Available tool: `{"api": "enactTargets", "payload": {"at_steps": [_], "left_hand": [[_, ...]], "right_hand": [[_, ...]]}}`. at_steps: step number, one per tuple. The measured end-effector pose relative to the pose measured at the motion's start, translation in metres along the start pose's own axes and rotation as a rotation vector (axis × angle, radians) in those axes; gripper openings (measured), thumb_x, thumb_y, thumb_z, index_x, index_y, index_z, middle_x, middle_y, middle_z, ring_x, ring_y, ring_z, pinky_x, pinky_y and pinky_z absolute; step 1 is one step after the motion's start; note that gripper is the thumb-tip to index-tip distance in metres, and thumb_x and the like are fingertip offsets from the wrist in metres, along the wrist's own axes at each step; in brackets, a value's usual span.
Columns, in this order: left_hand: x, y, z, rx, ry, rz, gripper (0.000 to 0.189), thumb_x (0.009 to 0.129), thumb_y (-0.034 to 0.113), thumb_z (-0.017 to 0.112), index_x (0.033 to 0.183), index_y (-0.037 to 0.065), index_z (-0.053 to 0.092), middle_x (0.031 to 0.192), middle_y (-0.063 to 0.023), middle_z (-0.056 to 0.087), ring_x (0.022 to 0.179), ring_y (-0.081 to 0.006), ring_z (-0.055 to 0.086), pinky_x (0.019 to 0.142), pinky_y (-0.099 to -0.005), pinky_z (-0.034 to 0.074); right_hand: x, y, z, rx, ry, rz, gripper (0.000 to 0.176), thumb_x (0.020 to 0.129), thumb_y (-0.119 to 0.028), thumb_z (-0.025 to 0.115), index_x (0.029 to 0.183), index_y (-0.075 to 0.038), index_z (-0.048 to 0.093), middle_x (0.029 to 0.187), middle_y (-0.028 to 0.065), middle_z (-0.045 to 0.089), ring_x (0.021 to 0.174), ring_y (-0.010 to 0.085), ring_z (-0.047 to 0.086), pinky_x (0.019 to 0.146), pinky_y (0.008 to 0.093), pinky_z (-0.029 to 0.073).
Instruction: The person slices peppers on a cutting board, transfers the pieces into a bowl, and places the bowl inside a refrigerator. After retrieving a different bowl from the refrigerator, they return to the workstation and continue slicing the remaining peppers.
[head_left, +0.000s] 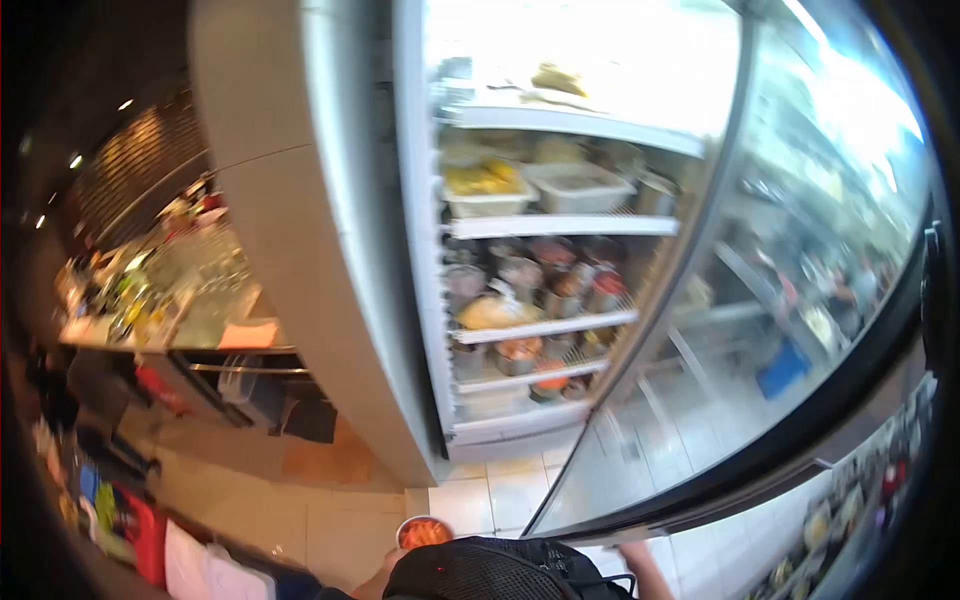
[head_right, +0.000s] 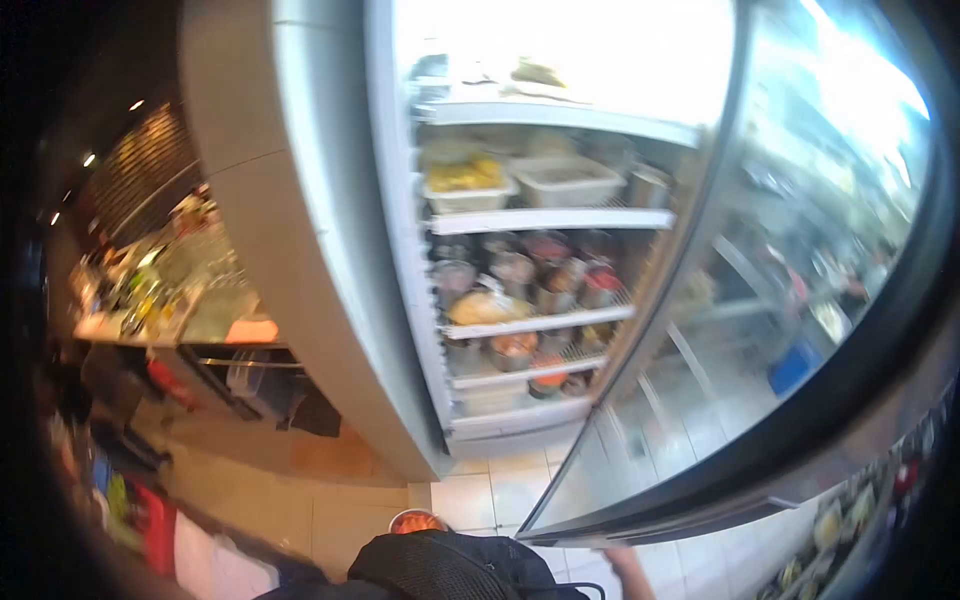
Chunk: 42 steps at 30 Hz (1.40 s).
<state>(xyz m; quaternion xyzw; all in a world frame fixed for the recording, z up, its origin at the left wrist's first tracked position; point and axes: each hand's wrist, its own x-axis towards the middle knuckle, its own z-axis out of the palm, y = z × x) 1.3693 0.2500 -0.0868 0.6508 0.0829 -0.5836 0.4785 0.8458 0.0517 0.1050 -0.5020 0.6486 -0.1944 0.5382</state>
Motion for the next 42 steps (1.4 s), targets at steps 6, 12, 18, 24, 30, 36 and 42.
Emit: {"api": "enactTargets", "payload": {"at_steps": [6,12,18,24,30,36,42], "left_hand": [[0.011,0.068,0.125,0.221,-0.268,0.244,0.056,0.084,0.003,0.061,0.139,0.004,0.052,0.118,-0.0145,0.067,0.089,-0.0276,0.069,0.070,-0.0420,0.061],[-0.082,0.230,0.292,0.413,-0.351,0.736,0.050,0.092,0.002,0.054,0.142,0.007,0.050,0.123,-0.0117,0.067,0.104,-0.0274,0.073,0.080,-0.0451,0.066],[-0.216,0.400,0.418,0.392,-0.485,1.063,0.032,0.090,0.014,0.051,0.116,0.001,0.065,0.090,-0.0047,0.065,0.074,-0.0166,0.067,0.059,-0.0329,0.060],[-0.318,0.534,0.488,0.426,-0.545,1.370,0.021,0.090,0.015,0.048,0.101,0.005,0.063,0.076,-0.0021,0.057,0.055,-0.0143,0.058,0.041,-0.0314,0.047],[-0.342,0.648,0.518,0.688,-0.297,1.350,0.024,0.091,0.017,0.046,0.103,0.005,0.063,0.076,-0.0073,0.065,0.053,-0.0177,0.064,0.041,-0.0321,0.049],[-0.287,0.726,0.546,0.424,-0.387,1.038,0.029,0.102,0.021,0.046,0.123,0.006,0.059,0.099,-0.0139,0.068,0.067,-0.0238,0.069,0.054,-0.0349,0.058],[-0.259,0.768,0.586,0.391,-0.398,1.062,0.029,0.105,0.031,0.051,0.126,0.012,0.059,0.115,-0.0136,0.064,0.068,-0.0237,0.064,0.055,-0.0313,0.060]], "right_hand": [[-0.121,-0.153,-0.083,0.747,0.407,-0.607,0.064,0.106,-0.053,0.044,0.140,-0.001,0.058,0.137,0.0187,0.064,0.122,0.0308,0.061,0.104,0.0495,0.047],[-0.156,-0.118,-0.139,0.577,0.991,-1.046,0.071,0.109,-0.057,0.041,0.151,-0.001,0.039,0.148,0.0217,0.054,0.140,0.0343,0.051,0.120,0.0460,0.032],[-0.136,-0.115,-0.209,0.402,1.258,-0.767,0.042,0.101,-0.016,0.070,0.135,-0.001,0.050,0.129,0.0096,0.062,0.118,0.0189,0.058,0.105,0.0344,0.044],[-0.099,-0.117,-0.230,0.421,1.496,-0.789,0.035,0.101,-0.017,0.071,0.126,-0.001,0.054,0.111,0.0046,0.062,0.102,0.0146,0.058,0.094,0.0322,0.048],[-0.096,-0.125,-0.210,0.417,1.595,-0.787,0.038,0.102,-0.014,0.069,0.131,0.001,0.050,0.115,0.0068,0.060,0.106,0.0168,0.058,0.098,0.0323,0.046],[-0.107,-0.133,-0.178,0.372,1.633,-0.746,0.035,0.102,-0.016,0.069,0.127,0.000,0.050,0.113,0.0060,0.059,0.105,0.0157,0.057,0.096,0.0311,0.046],[-0.120,-0.136,-0.134,0.360,1.618,-0.673,0.038,0.101,-0.016,0.070,0.129,-0.001,0.049,0.115,0.0064,0.057,0.108,0.0161,0.057,0.100,0.0318,0.046]]}}
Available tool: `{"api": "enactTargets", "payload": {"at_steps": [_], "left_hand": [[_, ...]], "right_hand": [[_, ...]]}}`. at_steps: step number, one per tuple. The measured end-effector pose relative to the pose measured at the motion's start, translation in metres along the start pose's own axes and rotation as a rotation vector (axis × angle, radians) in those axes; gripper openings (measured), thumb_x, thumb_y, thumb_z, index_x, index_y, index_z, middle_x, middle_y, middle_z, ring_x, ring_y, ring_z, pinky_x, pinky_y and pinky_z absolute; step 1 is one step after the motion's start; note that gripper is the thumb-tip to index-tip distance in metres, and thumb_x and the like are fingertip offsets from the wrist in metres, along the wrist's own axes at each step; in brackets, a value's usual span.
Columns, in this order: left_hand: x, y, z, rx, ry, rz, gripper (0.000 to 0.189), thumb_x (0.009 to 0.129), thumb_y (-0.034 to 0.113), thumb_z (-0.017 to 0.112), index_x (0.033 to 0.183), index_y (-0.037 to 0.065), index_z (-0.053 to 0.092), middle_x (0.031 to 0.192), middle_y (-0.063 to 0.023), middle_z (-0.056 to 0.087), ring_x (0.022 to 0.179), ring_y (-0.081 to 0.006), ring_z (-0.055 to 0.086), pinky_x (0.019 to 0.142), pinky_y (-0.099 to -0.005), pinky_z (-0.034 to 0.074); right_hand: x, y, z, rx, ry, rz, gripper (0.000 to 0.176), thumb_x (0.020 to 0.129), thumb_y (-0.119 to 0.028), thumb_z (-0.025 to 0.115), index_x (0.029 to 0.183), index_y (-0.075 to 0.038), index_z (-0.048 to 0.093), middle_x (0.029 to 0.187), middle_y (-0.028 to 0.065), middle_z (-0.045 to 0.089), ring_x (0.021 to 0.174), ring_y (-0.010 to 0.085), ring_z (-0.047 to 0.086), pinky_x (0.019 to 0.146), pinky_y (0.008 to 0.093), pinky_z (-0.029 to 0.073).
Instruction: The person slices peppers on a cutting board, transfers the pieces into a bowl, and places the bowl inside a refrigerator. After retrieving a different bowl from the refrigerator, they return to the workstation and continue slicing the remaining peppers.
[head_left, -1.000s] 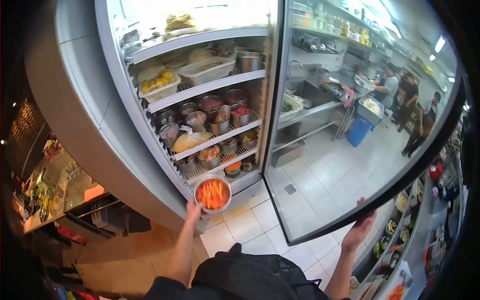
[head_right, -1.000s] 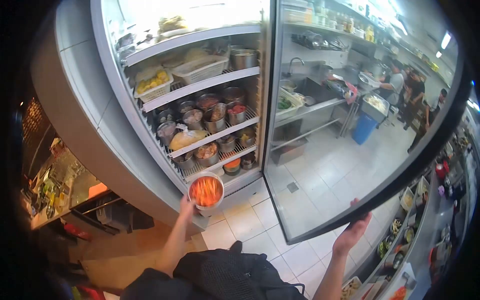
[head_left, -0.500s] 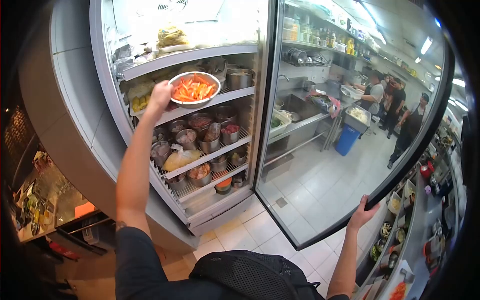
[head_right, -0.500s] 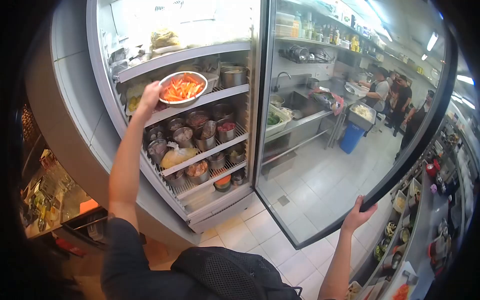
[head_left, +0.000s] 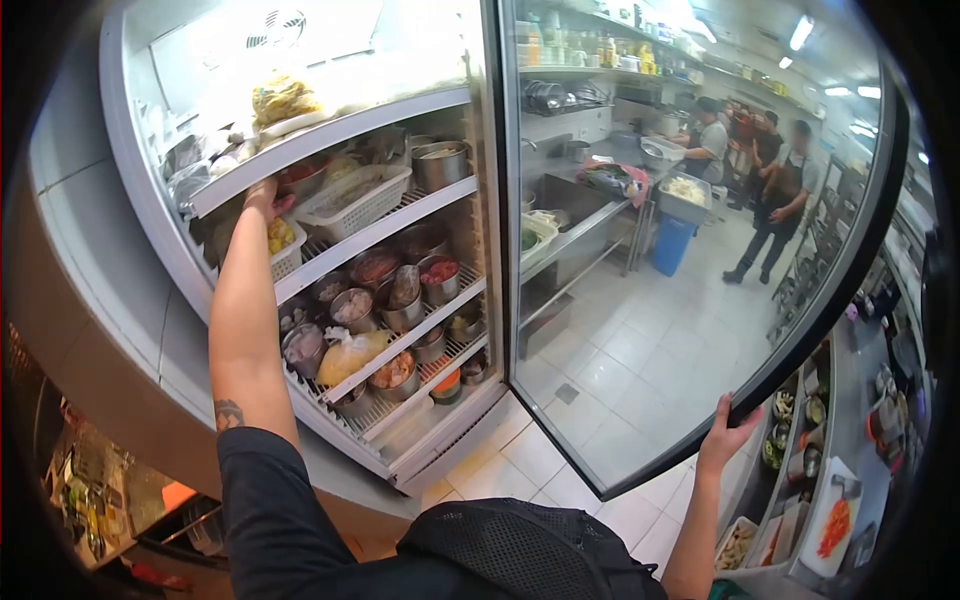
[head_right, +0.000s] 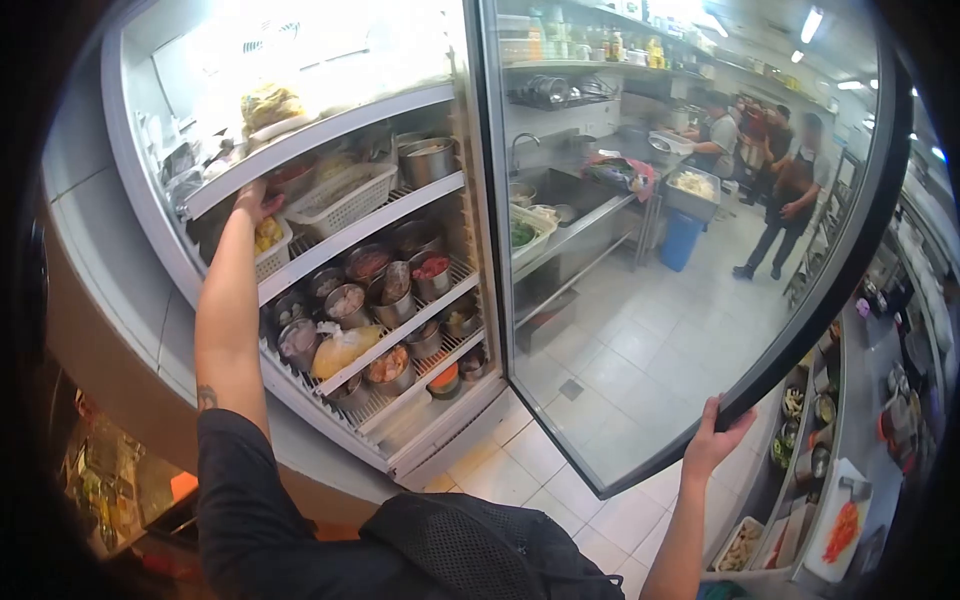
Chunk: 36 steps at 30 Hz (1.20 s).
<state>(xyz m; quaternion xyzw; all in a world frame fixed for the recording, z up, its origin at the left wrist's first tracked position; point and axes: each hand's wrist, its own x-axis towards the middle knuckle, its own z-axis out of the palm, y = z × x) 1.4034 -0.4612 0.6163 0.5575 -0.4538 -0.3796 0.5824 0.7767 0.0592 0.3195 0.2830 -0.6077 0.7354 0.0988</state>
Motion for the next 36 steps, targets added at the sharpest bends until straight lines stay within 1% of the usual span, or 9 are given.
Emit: {"api": "enactTargets", "payload": {"at_steps": [5,10,12,13,16,17,19,25,36], "left_hand": [[0.037,-0.007,0.009,-0.148,-0.056,0.027,0.041,0.101,0.047,0.064,0.132,0.021,0.054,0.130,-0.0081,0.058,0.103,-0.0260,0.059,0.066,-0.0353,0.062],[0.099,-0.034,0.027,-0.384,-0.177,-0.010,0.039,0.106,0.040,0.058,0.141,0.026,0.048,0.155,-0.0039,0.040,0.122,-0.0245,0.049,0.075,-0.0373,0.063],[0.166,-0.077,0.041,0.197,-0.266,0.900,0.040,0.105,0.038,0.061,0.141,0.026,0.048,0.149,-0.0033,0.044,0.122,-0.0256,0.050,0.075,-0.0393,0.063],[0.215,-0.083,0.055,-0.054,-0.220,0.651,0.055,0.095,0.043,0.073,0.142,0.027,0.051,0.141,-0.0098,0.053,0.130,-0.0269,0.051,0.095,-0.0472,0.059],[0.077,-0.007,0.115,-0.567,-0.076,0.045,0.055,0.094,0.047,0.072,0.141,0.029,0.051,0.142,-0.0066,0.051,0.129,-0.0241,0.050,0.091,-0.0464,0.060],[0.072,0.004,0.135,-0.633,-0.050,-0.013,0.054,0.094,0.047,0.072,0.141,0.029,0.051,0.142,-0.0064,0.052,0.129,-0.0240,0.051,0.091,-0.0463,0.060],[0.078,0.012,0.160,-0.635,-0.048,0.003,0.054,0.094,0.048,0.072,0.140,0.029,0.051,0.142,-0.0060,0.052,0.128,-0.0238,0.051,0.090,-0.0460,0.060],[0.101,0.019,0.205,-0.560,-0.078,0.082,0.054,0.094,0.049,0.072,0.140,0.029,0.051,0.142,-0.0048,0.052,0.127,-0.0233,0.051,0.088,-0.0451,0.060],[0.100,-0.006,0.192,-0.421,-0.126,0.142,0.053,0.095,0.052,0.071,0.139,0.030,0.051,0.141,-0.0027,0.052,0.125,-0.0224,0.051,0.085,-0.0437,0.061]], "right_hand": [[-0.051,-0.014,0.004,-0.004,0.029,-0.053,0.046,0.102,-0.014,0.068,0.137,-0.002,0.040,0.124,0.0083,0.054,0.113,0.0168,0.056,0.105,0.0340,0.045],[-0.101,-0.009,0.005,0.043,0.045,-0.056,0.049,0.103,-0.010,0.066,0.142,-0.001,0.038,0.124,0.0083,0.055,0.112,0.0163,0.056,0.103,0.0325,0.045],[-0.117,-0.013,0.010,0.084,0.046,-0.057,0.051,0.103,-0.009,0.064,0.146,0.000,0.037,0.124,0.0077,0.056,0.111,0.0157,0.057,0.102,0.0306,0.046],[-0.124,-0.020,0.012,0.062,0.056,-0.075,0.054,0.103,-0.008,0.064,0.148,0.000,0.035,0.125,0.0081,0.056,0.111,0.0158,0.057,0.101,0.0305,0.046],[-0.140,-0.033,0.016,0.044,0.067,-0.073,0.061,0.102,-0.006,0.063,0.153,0.000,0.029,0.127,0.0084,0.054,0.109,0.0153,0.055,0.099,0.0307,0.046],[-0.144,-0.041,0.019,0.045,0.076,-0.056,0.059,0.100,-0.006,0.065,0.147,-0.001,0.031,0.123,0.0088,0.053,0.108,0.0162,0.055,0.100,0.0321,0.046],[-0.152,-0.048,0.022,0.037,0.099,-0.042,0.057,0.098,-0.005,0.067,0.142,-0.002,0.032,0.119,0.0092,0.053,0.107,0.0170,0.054,0.100,0.0335,0.045],[-0.168,-0.040,0.022,0.000,0.094,-0.081,0.075,0.099,-0.005,0.064,0.159,-0.001,0.018,0.123,0.0101,0.053,0.105,0.0174,0.053,0.097,0.0326,0.045],[-0.157,-0.039,0.023,-0.010,0.150,-0.044,0.078,0.098,-0.010,0.066,0.156,0.004,0.016,0.129,0.0165,0.050,0.111,0.0230,0.053,0.102,0.0392,0.044]]}}
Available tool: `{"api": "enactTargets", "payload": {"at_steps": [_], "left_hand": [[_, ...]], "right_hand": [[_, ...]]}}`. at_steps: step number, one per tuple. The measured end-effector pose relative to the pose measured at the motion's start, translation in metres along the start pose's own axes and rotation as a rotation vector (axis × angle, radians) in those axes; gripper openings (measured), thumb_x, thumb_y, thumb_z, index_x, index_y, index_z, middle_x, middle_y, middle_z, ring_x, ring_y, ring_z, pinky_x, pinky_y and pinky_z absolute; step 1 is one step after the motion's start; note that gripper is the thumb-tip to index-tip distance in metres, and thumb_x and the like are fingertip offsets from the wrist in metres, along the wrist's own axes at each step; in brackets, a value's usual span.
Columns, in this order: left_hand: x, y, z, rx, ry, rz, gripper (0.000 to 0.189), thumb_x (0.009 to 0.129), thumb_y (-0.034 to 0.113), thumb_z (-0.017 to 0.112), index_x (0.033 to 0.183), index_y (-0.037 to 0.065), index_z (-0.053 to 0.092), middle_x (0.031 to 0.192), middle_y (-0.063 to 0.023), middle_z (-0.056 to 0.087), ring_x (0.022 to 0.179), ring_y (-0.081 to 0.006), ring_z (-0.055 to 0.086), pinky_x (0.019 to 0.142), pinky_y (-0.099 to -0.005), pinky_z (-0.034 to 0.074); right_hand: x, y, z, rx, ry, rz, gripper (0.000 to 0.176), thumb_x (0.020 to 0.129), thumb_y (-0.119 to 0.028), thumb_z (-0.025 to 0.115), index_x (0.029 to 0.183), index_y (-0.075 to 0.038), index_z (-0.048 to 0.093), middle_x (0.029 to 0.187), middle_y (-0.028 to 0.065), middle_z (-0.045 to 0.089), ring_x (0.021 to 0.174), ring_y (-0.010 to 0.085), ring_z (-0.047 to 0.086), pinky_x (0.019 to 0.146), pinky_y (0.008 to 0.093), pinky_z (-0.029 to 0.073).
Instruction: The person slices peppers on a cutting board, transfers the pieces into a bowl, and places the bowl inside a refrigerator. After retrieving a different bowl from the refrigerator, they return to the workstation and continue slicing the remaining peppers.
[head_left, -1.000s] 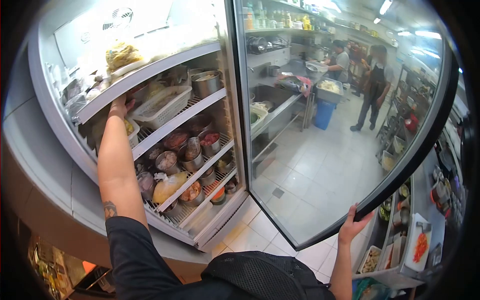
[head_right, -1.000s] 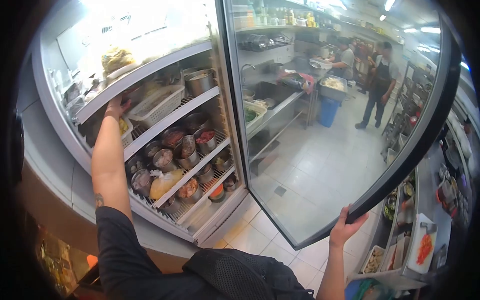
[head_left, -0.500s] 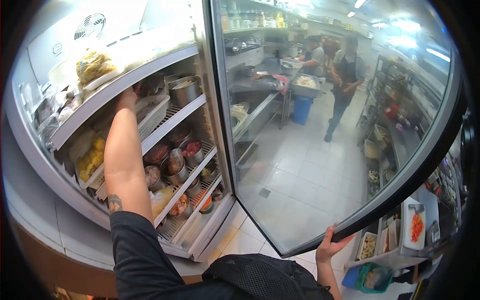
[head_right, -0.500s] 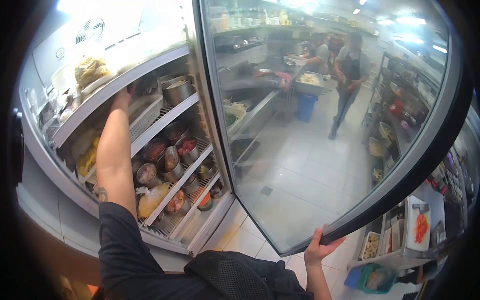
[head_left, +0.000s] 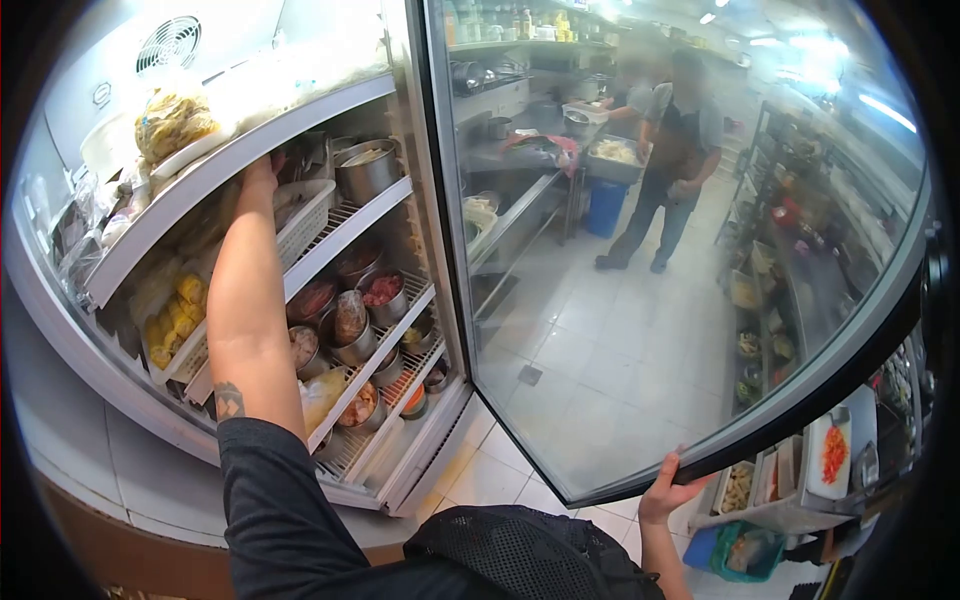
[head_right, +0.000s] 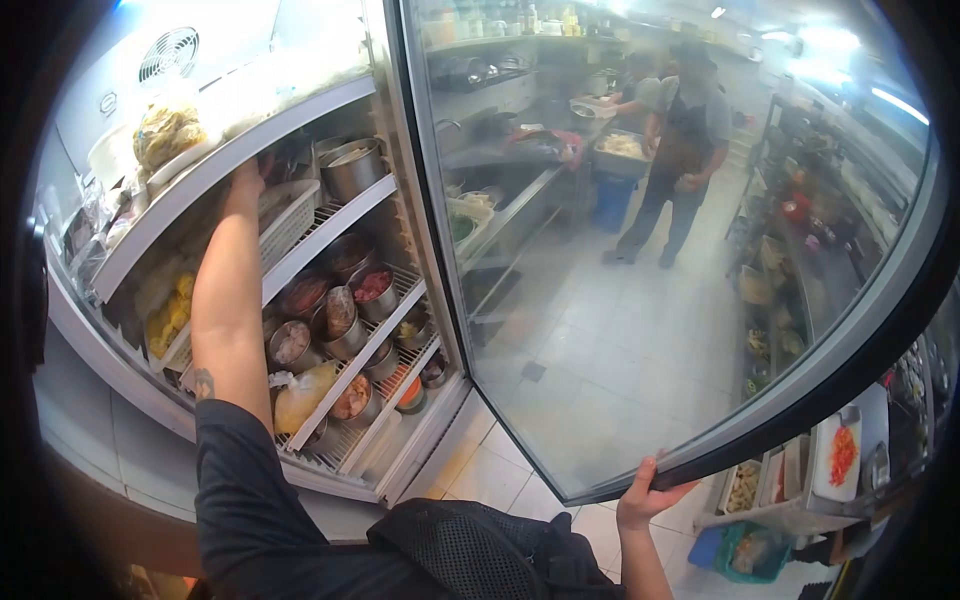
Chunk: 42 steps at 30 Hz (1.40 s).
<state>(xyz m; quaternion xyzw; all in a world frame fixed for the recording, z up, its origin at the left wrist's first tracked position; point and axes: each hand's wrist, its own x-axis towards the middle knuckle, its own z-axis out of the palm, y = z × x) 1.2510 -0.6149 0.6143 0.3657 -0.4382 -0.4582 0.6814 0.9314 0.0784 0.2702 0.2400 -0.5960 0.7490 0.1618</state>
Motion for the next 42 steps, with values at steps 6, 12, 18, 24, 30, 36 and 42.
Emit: {"api": "enactTargets", "payload": {"at_steps": [6,12,18,24,30,36,42], "left_hand": [[0.018,-0.002,-0.034,0.101,0.039,-0.028,0.047,0.095,0.055,0.069,0.130,0.028,0.054,0.120,-0.0052,0.062,0.102,-0.0168,0.063,0.064,-0.0331,0.060],[0.000,0.037,-0.086,0.296,0.051,-0.211,0.041,0.098,0.052,0.067,0.126,0.025,0.053,0.099,-0.0093,0.066,0.066,-0.0158,0.064,0.047,-0.0281,0.054],[-0.082,0.062,-0.067,0.545,-0.145,-0.146,0.025,0.102,0.042,0.056,0.110,0.018,0.058,0.069,-0.0027,0.063,0.050,-0.0115,0.053,0.042,-0.0219,0.038],[-0.140,0.048,0.010,0.510,-0.492,-0.355,0.017,0.098,0.025,0.054,0.093,0.011,0.063,0.074,-0.0046,0.062,0.054,-0.0125,0.054,0.045,-0.0280,0.040],[-0.128,0.009,0.068,0.267,-0.276,-0.372,0.015,0.091,0.017,0.058,0.101,0.006,0.061,0.077,-0.0050,0.059,0.060,-0.0125,0.057,0.055,-0.0305,0.059],[-0.128,-0.003,0.116,-0.065,-0.049,-0.280,0.021,0.098,0.014,0.052,0.110,0.004,0.066,0.089,-0.0129,0.068,0.066,-0.0202,0.067,0.050,-0.0324,0.061],[-0.129,-0.021,0.149,-0.347,0.286,-0.283,0.028,0.095,0.009,0.059,0.123,0.010,0.062,0.123,-0.0134,0.063,0.099,-0.0271,0.065,0.063,-0.0402,0.064]], "right_hand": [[0.014,0.012,-0.007,-0.010,-0.040,0.008,0.076,0.099,-0.009,0.065,0.156,0.004,0.017,0.136,0.0172,0.048,0.117,0.0243,0.052,0.107,0.0400,0.043],[0.024,0.019,-0.006,0.066,-0.043,0.007,0.070,0.099,-0.006,0.063,0.154,0.002,0.021,0.137,0.0155,0.048,0.119,0.0228,0.052,0.107,0.0395,0.042],[0.033,0.022,-0.007,0.037,-0.110,-0.045,0.062,0.100,-0.006,0.063,0.152,0.000,0.028,0.124,0.0096,0.053,0.107,0.0162,0.054,0.098,0.0325,0.047],[0.035,0.018,-0.008,0.109,-0.139,0.018,0.062,0.099,-0.006,0.066,0.149,-0.001,0.030,0.128,0.0105,0.052,0.115,0.0183,0.055,0.105,0.0353,0.045],[0.036,0.011,-0.006,0.132,-0.164,0.063,0.054,0.097,-0.005,0.066,0.139,-0.003,0.032,0.121,0.0091,0.049,0.111,0.0171,0.052,0.100,0.0326,0.044],[0.025,0.020,-0.011,0.145,-0.183,0.137,0.061,0.095,-0.003,0.066,0.142,-0.004,0.028,0.124,0.0100,0.048,0.116,0.0200,0.050,0.103,0.0365,0.042],[0.015,0.028,-0.008,0.132,-0.091,0.174,0.071,0.097,-0.002,0.064,0.152,-0.001,0.020,0.140,0.0169,0.045,0.127,0.0263,0.048,0.113,0.0432,0.037]]}}
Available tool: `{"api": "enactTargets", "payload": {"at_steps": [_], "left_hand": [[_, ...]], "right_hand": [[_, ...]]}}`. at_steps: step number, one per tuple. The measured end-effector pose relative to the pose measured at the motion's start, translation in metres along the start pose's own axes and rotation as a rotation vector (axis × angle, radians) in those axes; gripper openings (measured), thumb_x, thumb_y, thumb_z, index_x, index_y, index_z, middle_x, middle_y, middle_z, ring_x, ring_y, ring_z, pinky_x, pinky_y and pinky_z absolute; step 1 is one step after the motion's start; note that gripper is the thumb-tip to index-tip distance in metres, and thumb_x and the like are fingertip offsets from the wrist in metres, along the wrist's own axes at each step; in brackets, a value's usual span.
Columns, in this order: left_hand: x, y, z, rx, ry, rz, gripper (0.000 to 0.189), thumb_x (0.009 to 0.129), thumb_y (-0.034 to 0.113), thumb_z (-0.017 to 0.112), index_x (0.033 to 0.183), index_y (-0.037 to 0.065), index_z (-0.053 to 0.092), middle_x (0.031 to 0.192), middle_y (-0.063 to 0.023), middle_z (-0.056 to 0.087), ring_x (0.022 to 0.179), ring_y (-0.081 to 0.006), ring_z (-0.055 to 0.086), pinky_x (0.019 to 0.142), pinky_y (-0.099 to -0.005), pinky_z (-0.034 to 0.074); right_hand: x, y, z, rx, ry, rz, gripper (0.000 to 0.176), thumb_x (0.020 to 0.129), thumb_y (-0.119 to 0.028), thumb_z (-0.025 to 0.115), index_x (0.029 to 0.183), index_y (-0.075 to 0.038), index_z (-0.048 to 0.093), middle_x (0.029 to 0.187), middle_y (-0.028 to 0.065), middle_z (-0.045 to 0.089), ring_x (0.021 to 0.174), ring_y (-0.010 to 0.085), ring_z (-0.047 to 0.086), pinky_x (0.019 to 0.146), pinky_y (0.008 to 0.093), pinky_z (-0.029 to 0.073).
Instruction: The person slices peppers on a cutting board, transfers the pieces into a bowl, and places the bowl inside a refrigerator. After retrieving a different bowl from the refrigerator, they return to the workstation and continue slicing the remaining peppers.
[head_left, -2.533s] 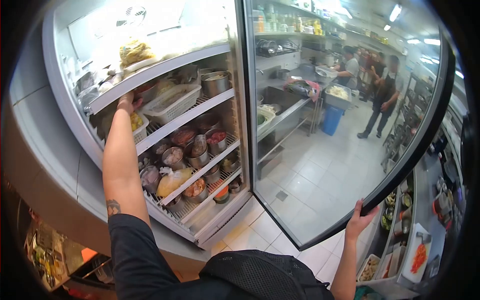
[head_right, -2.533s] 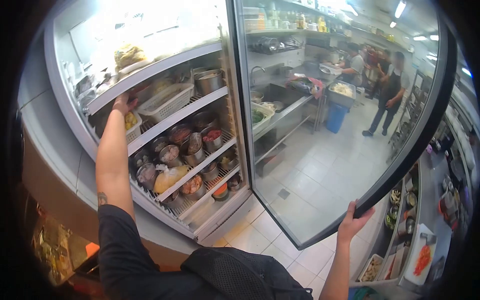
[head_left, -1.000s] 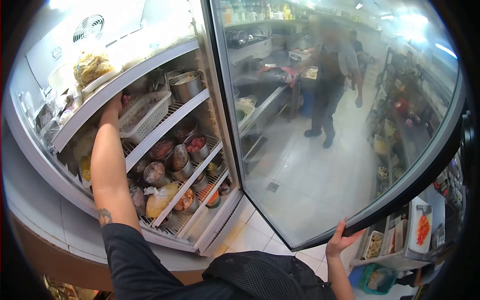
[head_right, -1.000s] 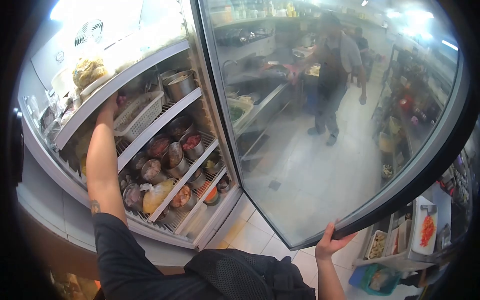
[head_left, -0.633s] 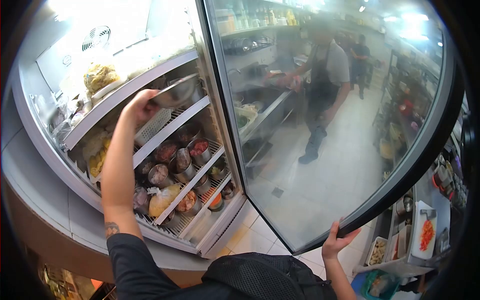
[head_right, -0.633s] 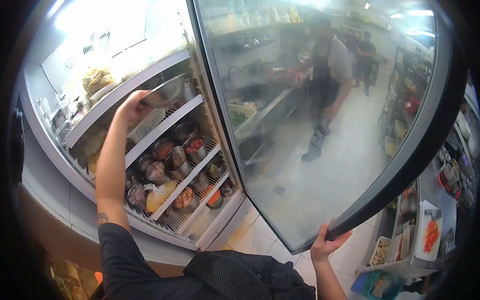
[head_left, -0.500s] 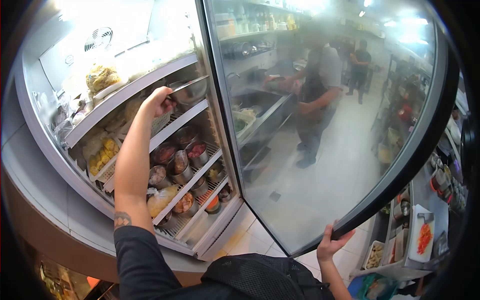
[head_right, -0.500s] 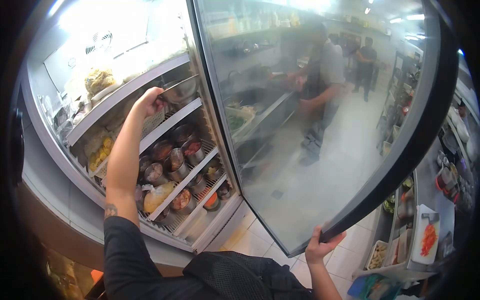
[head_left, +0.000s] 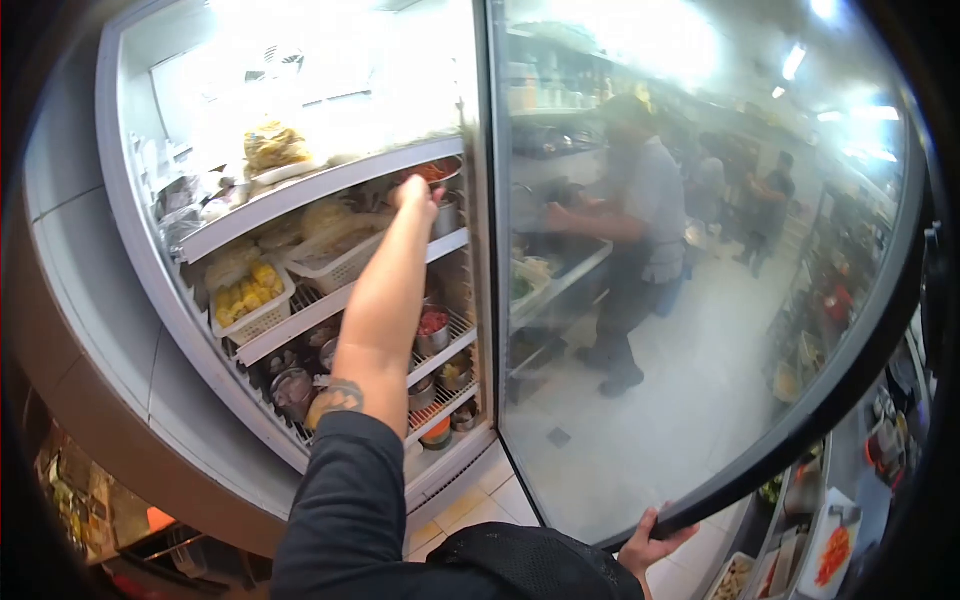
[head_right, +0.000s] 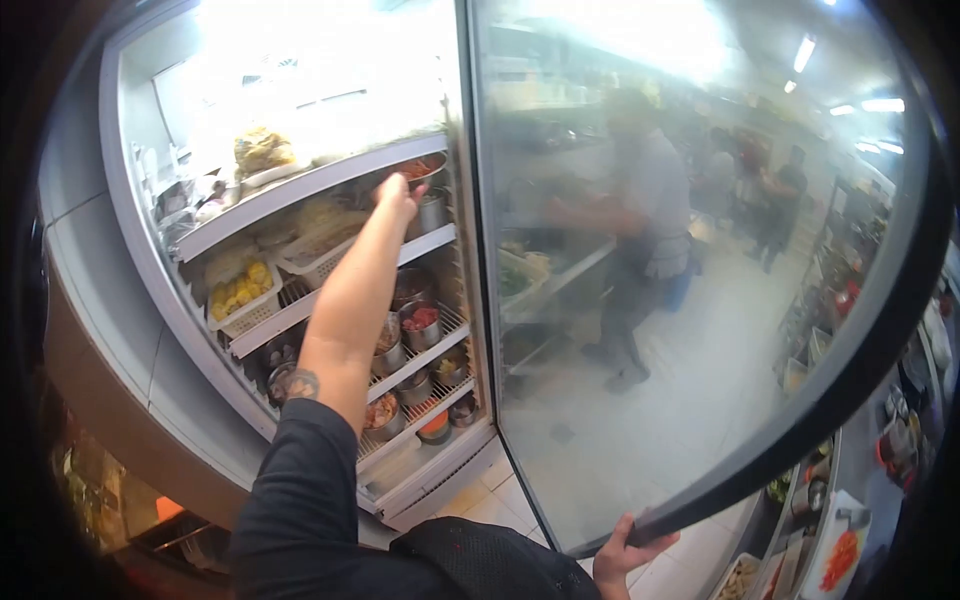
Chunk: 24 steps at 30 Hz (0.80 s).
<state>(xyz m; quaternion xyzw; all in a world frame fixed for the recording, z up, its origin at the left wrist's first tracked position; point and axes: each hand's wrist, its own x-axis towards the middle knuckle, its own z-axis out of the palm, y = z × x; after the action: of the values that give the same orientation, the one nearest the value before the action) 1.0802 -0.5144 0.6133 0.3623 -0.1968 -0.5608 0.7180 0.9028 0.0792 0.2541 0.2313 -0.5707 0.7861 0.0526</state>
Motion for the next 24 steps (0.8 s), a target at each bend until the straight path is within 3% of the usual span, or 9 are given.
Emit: {"api": "enactTargets", "payload": {"at_steps": [4,6,9,13,14,17,19,22,24], "left_hand": [[-0.009,0.005,0.012,0.009,0.050,0.067,0.037,0.098,0.023,0.070,0.122,-0.004,0.061,0.114,-0.0153,0.070,0.088,-0.0265,0.071,0.069,-0.0418,0.066],[-0.008,0.007,0.016,0.015,0.119,0.073,0.037,0.097,0.021,0.070,0.119,-0.007,0.061,0.108,-0.0157,0.072,0.083,-0.0256,0.072,0.067,-0.0406,0.066],[0.004,0.002,0.020,0.034,-0.032,0.044,0.045,0.105,0.030,0.060,0.145,0.014,0.049,0.145,-0.0102,0.050,0.125,-0.0285,0.055,0.090,-0.0489,0.059],[0.034,-0.008,0.018,0.214,-0.151,0.014,0.061,0.102,0.032,0.063,0.155,0.016,0.038,0.164,-0.0096,0.033,0.136,-0.0340,0.047,0.095,-0.0510,0.057],[0.035,-0.012,0.017,0.226,-0.164,0.032,0.060,0.101,0.031,0.065,0.153,0.013,0.041,0.161,-0.0112,0.038,0.133,-0.0372,0.051,0.097,-0.0504,0.057],[0.036,-0.019,0.012,0.301,-0.209,0.073,0.056,0.099,0.026,0.066,0.148,0.006,0.047,0.157,-0.0147,0.044,0.125,-0.0379,0.057,0.098,-0.0472,0.057],[0.029,-0.018,0.009,0.372,-0.294,0.189,0.054,0.097,0.022,0.067,0.143,-0.002,0.052,0.152,-0.0190,0.049,0.114,-0.0358,0.064,0.093,-0.0442,0.059],[0.015,-0.011,0.005,0.475,-0.418,0.157,0.053,0.095,0.019,0.068,0.139,-0.005,0.053,0.145,-0.0219,0.054,0.104,-0.0328,0.067,0.084,-0.0417,0.060],[-0.027,-0.010,-0.004,0.446,-0.445,0.232,0.037,0.095,0.015,0.067,0.126,-0.004,0.060,0.122,-0.0169,0.064,0.092,-0.0256,0.069,0.076,-0.0362,0.060]], "right_hand": [[-0.002,-0.022,0.004,-0.097,0.039,0.155,0.080,0.097,-0.003,0.065,0.157,0.002,0.012,0.146,0.0213,0.043,0.132,0.0296,0.046,0.114,0.0451,0.037],[-0.005,-0.020,0.007,-0.122,0.061,0.168,0.084,0.097,-0.004,0.066,0.158,0.003,0.010,0.149,0.0236,0.041,0.133,0.0312,0.047,0.114,0.0459,0.038],[-0.007,-0.004,0.009,-0.110,0.183,0.093,0.079,0.094,-0.004,0.068,0.157,0.002,0.021,0.142,0.0246,0.049,0.127,0.0323,0.055,0.110,0.0429,0.043],[-0.012,0.000,0.007,-0.031,0.200,0.075,0.091,0.094,-0.003,0.068,0.161,0.003,0.008,0.153,0.0267,0.038,0.134,0.0347,0.050,0.115,0.0469,0.038],[-0.014,-0.003,0.008,0.016,0.198,0.113,0.095,0.094,-0.003,0.067,0.161,0.004,0.000,0.157,0.0272,0.031,0.137,0.0357,0.047,0.118,0.0494,0.035],[-0.012,0.004,0.000,-0.030,0.113,0.081,0.097,0.093,-0.002,0.066,0.161,0.002,-0.003,0.159,0.0265,0.029,0.140,0.0355,0.043,0.120,0.0500,0.032],[-0.013,-0.004,0.002,-0.017,0.118,0.128,0.097,0.093,-0.001,0.066,0.161,0.002,-0.003,0.158,0.0258,0.030,0.140,0.0346,0.042,0.121,0.0500,0.032],[-0.008,-0.010,-0.004,-0.049,0.050,0.162,0.095,0.093,-0.001,0.065,0.160,0.001,-0.002,0.156,0.0247,0.032,0.140,0.0331,0.041,0.121,0.0498,0.031],[-0.005,-0.004,-0.009,-0.092,-0.030,0.151,0.093,0.094,0.000,0.065,0.160,0.002,-0.001,0.155,0.0243,0.033,0.139,0.0324,0.042,0.121,0.0496,0.032]]}}
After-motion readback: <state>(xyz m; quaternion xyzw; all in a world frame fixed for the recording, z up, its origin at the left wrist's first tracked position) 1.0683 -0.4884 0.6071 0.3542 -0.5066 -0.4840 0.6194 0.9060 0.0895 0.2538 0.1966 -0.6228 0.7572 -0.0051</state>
